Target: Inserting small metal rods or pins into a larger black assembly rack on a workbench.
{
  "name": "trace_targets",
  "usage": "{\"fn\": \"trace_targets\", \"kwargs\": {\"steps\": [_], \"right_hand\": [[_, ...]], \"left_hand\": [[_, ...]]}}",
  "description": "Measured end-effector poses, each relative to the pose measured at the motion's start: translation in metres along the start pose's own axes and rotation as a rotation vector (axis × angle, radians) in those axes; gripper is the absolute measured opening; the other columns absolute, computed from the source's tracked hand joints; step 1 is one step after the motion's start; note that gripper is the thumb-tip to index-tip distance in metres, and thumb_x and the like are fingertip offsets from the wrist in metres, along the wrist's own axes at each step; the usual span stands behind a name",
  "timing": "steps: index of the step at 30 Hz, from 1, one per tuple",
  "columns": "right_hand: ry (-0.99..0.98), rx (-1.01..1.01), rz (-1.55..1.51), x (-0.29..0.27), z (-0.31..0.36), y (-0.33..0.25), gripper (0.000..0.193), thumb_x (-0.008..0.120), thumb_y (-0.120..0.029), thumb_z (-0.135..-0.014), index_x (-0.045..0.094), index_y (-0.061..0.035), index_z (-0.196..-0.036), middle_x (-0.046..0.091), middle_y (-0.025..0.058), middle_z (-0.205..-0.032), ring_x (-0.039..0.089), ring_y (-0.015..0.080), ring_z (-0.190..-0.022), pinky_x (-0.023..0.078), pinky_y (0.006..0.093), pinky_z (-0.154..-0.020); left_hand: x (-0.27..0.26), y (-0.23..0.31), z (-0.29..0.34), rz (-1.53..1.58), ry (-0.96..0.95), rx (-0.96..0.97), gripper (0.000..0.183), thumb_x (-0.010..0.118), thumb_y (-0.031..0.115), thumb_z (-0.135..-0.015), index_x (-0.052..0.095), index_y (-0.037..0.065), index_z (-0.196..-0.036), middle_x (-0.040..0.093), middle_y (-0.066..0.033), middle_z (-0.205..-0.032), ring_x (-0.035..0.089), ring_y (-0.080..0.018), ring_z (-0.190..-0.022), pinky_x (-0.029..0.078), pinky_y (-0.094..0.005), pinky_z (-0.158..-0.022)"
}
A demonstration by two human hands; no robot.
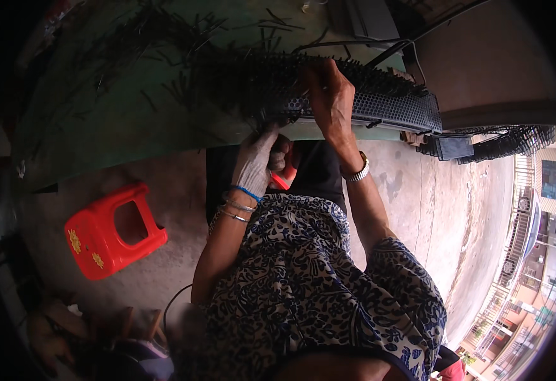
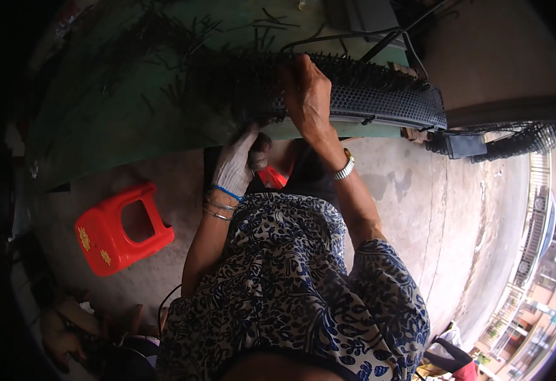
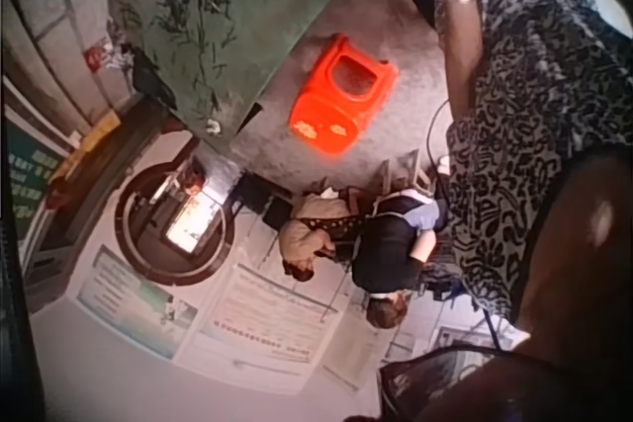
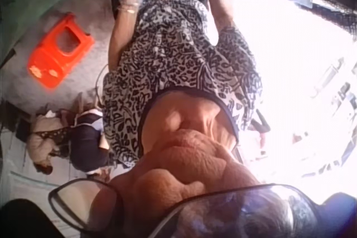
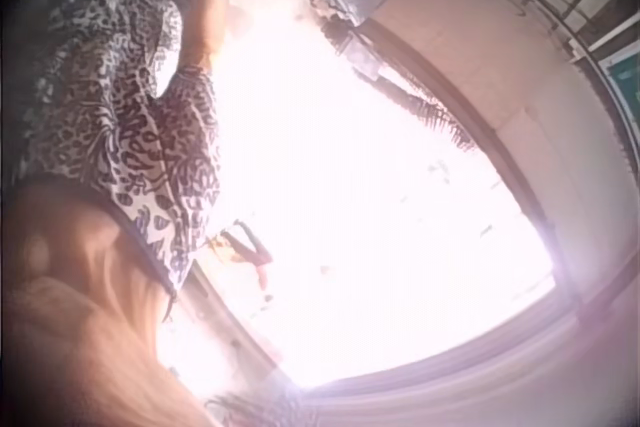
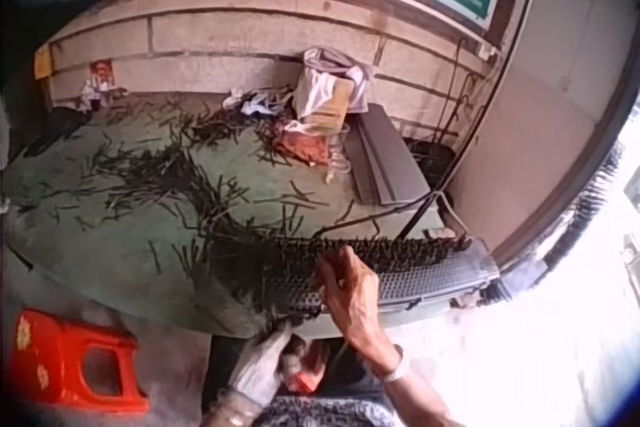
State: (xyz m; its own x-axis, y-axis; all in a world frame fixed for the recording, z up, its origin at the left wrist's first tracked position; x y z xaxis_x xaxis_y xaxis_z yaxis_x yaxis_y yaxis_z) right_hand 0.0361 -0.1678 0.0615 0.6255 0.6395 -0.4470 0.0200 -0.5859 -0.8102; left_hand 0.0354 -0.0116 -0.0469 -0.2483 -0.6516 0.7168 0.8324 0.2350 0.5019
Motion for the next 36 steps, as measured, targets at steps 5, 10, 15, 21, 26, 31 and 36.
{"fn": "trace_targets", "kwargs": {"steps": [5,10,15,21,26,31,36], "right_hand": [[0.186,-0.153,0.107,0.010,-0.006,0.012,0.005,0.059,-0.005,-0.091,0.060,-0.0008,-0.092,0.064,0.0083,-0.076,0.060,0.0139,-0.063,0.047,0.0275,-0.058],[0.098,-0.207,0.261,0.024,-0.003,0.012,0.006,0.063,-0.007,-0.088,0.061,-0.0046,-0.094,0.060,0.0106,-0.078,0.061,0.0244,-0.066,0.048,0.0329,-0.059],[0.070,-0.323,0.537,0.032,0.004,0.006,0.017,0.067,-0.011,-0.084,0.068,-0.0109,-0.100,0.059,0.0113,-0.092,0.061,0.0316,-0.076,0.051,0.0374,-0.065],[-0.503,0.129,-0.084,0.029,0.021,0.013,0.020,0.064,-0.008,-0.089,0.068,-0.0036,-0.107,0.068,0.0091,-0.095,0.066,0.0184,-0.085,0.052,0.0305,-0.072],[-0.545,0.205,-0.180,0.020,0.025,0.019,0.017,0.062,-0.006,-0.091,0.065,0.0005,-0.106,0.069,0.0059,-0.091,0.063,0.0132,-0.081,0.050,0.0268,-0.071],[0.004,-0.077,0.245,-0.013,0.005,-0.012,0.008,0.061,-0.005,-0.089,0.057,-0.0013,-0.095,0.064,0.0076,-0.079,0.060,0.0162,-0.067,0.047,0.0274,-0.060],[0.166,-0.261,0.233,-0.002,-0.006,-0.009,0.008,0.060,-0.004,-0.090,0.054,-0.0014,-0.093,0.058,0.0112,-0.073,0.054,0.0225,-0.059,0.044,0.0307,-0.055]], "left_hand": [[0.007,0.006,-0.006,0.063,0.180,0.028,0.020,0.062,0.024,-0.093,0.064,0.004,-0.096,0.064,-0.0049,-0.075,0.055,-0.0119,-0.055,0.045,-0.0248,-0.048],[0.002,0.004,-0.003,0.039,0.200,0.035,0.019,0.063,0.023,-0.093,0.065,0.005,-0.098,0.064,-0.0048,-0.074,0.055,-0.0118,-0.056,0.045,-0.0244,-0.048],[0.002,0.003,-0.003,0.079,0.173,0.019,0.021,0.063,0.019,-0.093,0.066,0.004,-0.106,0.064,-0.0049,-0.074,0.050,-0.0059,-0.053,0.036,-0.0190,-0.042],[0.000,0.006,0.005,-0.007,0.140,0.082,0.027,0.064,0.022,-0.093,0.064,0.003,-0.112,0.068,-0.0091,-0.082,0.049,-0.0054,-0.053,0.034,-0.0165,-0.042],[0.019,0.011,0.013,-0.009,0.125,0.120,0.029,0.064,0.024,-0.092,0.063,0.003,-0.112,0.070,-0.0119,-0.087,0.055,-0.0093,-0.055,0.042,-0.0215,-0.045],[-0.003,0.001,0.001,0.132,0.184,0.033,0.026,0.063,0.025,-0.093,0.062,0.006,-0.111,0.069,-0.0112,-0.086,0.060,-0.0153,-0.058,0.050,-0.0301,-0.050],[0.007,-0.002,0.003,0.123,0.233,0.009,0.026,0.065,0.025,-0.091,0.064,0.008,-0.110,0.066,-0.0067,-0.078,0.060,-0.0158,-0.059,0.052,-0.0299,-0.052]]}}
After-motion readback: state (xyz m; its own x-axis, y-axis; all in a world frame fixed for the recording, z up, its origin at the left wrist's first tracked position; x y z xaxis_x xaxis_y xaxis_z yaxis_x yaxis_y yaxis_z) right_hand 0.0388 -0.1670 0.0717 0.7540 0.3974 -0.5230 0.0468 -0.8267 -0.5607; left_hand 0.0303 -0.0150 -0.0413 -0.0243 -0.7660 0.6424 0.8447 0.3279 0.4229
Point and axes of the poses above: each hand's wrist, its own z-axis away from the middle knuckle, its own x-axis out of the palm, y = z × x, the point moved 6 cm from there along -z, towards the middle knuckle
